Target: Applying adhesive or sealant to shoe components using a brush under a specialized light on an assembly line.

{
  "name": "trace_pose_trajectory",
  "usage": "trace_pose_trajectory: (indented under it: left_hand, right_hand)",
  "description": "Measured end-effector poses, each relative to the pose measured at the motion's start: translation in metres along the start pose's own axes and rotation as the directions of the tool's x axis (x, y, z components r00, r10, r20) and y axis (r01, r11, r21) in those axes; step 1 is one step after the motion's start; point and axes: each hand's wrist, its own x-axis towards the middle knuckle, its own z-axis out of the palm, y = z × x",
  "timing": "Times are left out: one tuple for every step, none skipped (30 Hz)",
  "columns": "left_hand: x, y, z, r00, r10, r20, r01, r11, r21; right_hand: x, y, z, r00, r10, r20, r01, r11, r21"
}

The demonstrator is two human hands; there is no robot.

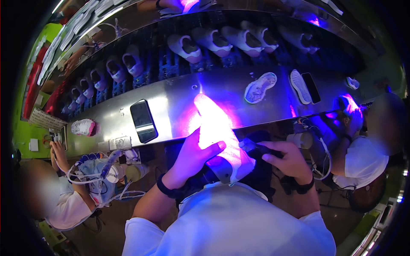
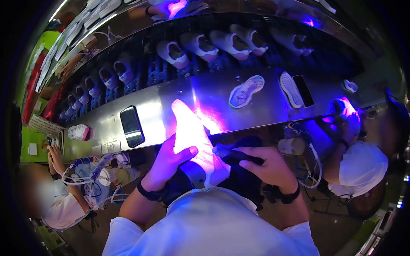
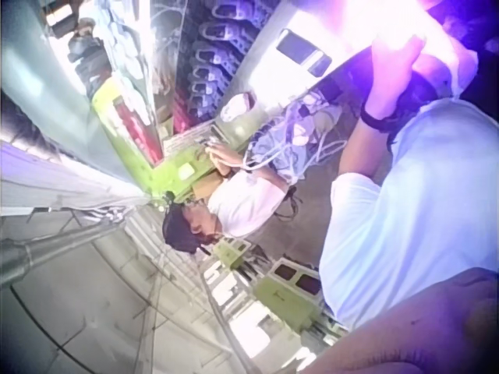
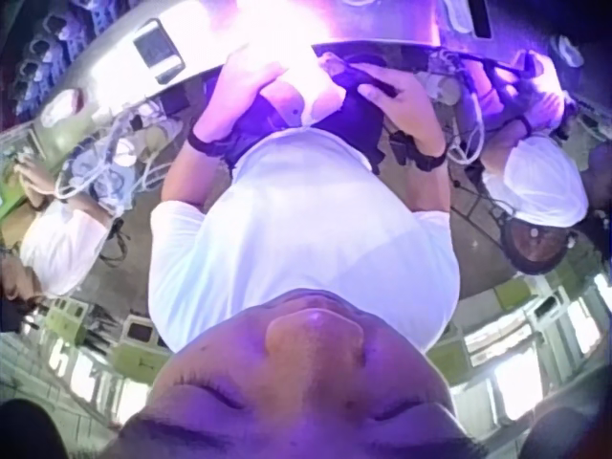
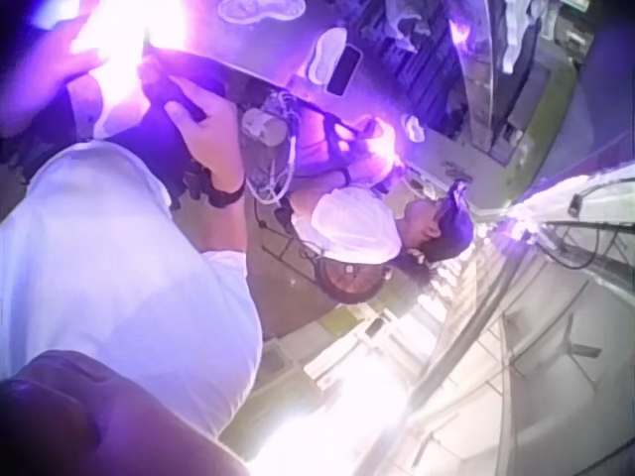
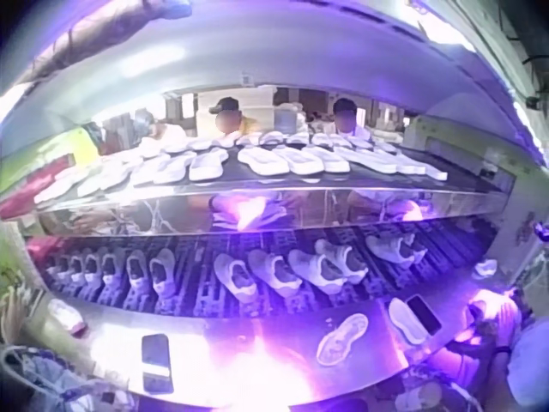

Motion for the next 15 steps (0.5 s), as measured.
trace_pose_trajectory:
  left_hand:
    - [0.000,-0.001,-0.001,1.000,0.007,0.001,-0.007,1.000,-0.016]
    - [0.001,-0.003,-0.002,1.000,-0.015,0.001,0.015,0.998,-0.054]
    - [0.002,-0.003,0.000,1.000,-0.010,-0.001,0.010,0.998,-0.057]
    - [0.003,-0.003,0.002,1.000,0.010,-0.017,-0.011,0.998,-0.064]
    - [0.005,-0.003,0.005,0.999,0.030,-0.035,-0.033,0.997,-0.071]
    - [0.005,-0.004,0.007,0.998,0.033,-0.050,-0.037,0.997,-0.069]
    - [0.005,-0.007,0.011,0.996,0.046,-0.075,-0.051,0.997,-0.063]
    - [0.005,-0.008,0.014,0.993,0.058,-0.101,-0.064,0.996,-0.057]
    - [0.007,-0.009,0.018,0.991,0.061,-0.116,-0.068,0.996,-0.061]
    - [0.008,-0.010,0.022,0.992,0.043,-0.118,-0.055,0.993,-0.105]
    - [0.009,-0.012,0.024,0.992,0.025,-0.120,-0.043,0.988,-0.150]
    - [0.009,-0.013,0.027,0.990,0.026,-0.137,-0.048,0.987,-0.156]
    - [0.009,-0.015,0.029,0.988,-0.003,-0.152,-0.024,0.984,-0.176]
    - [0.009,-0.016,0.031,0.986,-0.032,-0.166,-0.002,0.980,-0.197]
    - [0.010,-0.017,0.033,0.982,-0.060,-0.177,0.021,0.976,-0.218]
  right_hand:
    - [0.000,-0.001,-0.005,1.000,0.002,-0.007,-0.002,1.000,-0.006]
    - [-0.001,-0.004,-0.011,0.999,-0.020,0.026,0.021,0.999,-0.050]
    - [-0.001,-0.005,-0.016,0.997,-0.044,0.067,0.050,0.994,-0.093]
    - [-0.004,-0.003,-0.023,0.996,-0.047,0.071,0.054,0.994,-0.097]
    - [-0.009,0.000,-0.030,0.992,-0.109,0.065,0.121,0.969,-0.216]
    - [-0.012,0.002,-0.032,0.982,-0.176,0.071,0.190,0.926,-0.326]
    - [-0.015,0.005,-0.033,0.979,-0.184,0.086,0.202,0.925,-0.321]
    - [-0.019,0.008,-0.032,0.977,-0.208,0.035,0.208,0.918,-0.337]
    - [-0.022,0.010,-0.032,0.973,-0.230,-0.017,0.208,0.910,-0.358]
    - [-0.024,0.011,-0.032,0.972,-0.234,-0.002,0.218,0.908,-0.358]
    - [-0.027,0.011,-0.032,0.969,-0.248,-0.020,0.219,0.888,-0.404]
    - [-0.030,0.011,-0.032,0.964,-0.262,-0.037,0.218,0.867,-0.448]
    - [-0.031,0.012,-0.033,0.964,-0.264,-0.019,0.227,0.865,-0.447]
    - [-0.032,0.014,-0.033,0.960,-0.276,-0.052,0.224,0.864,-0.451]
    - [-0.033,0.016,-0.034,0.954,-0.288,-0.087,0.219,0.863,-0.456]
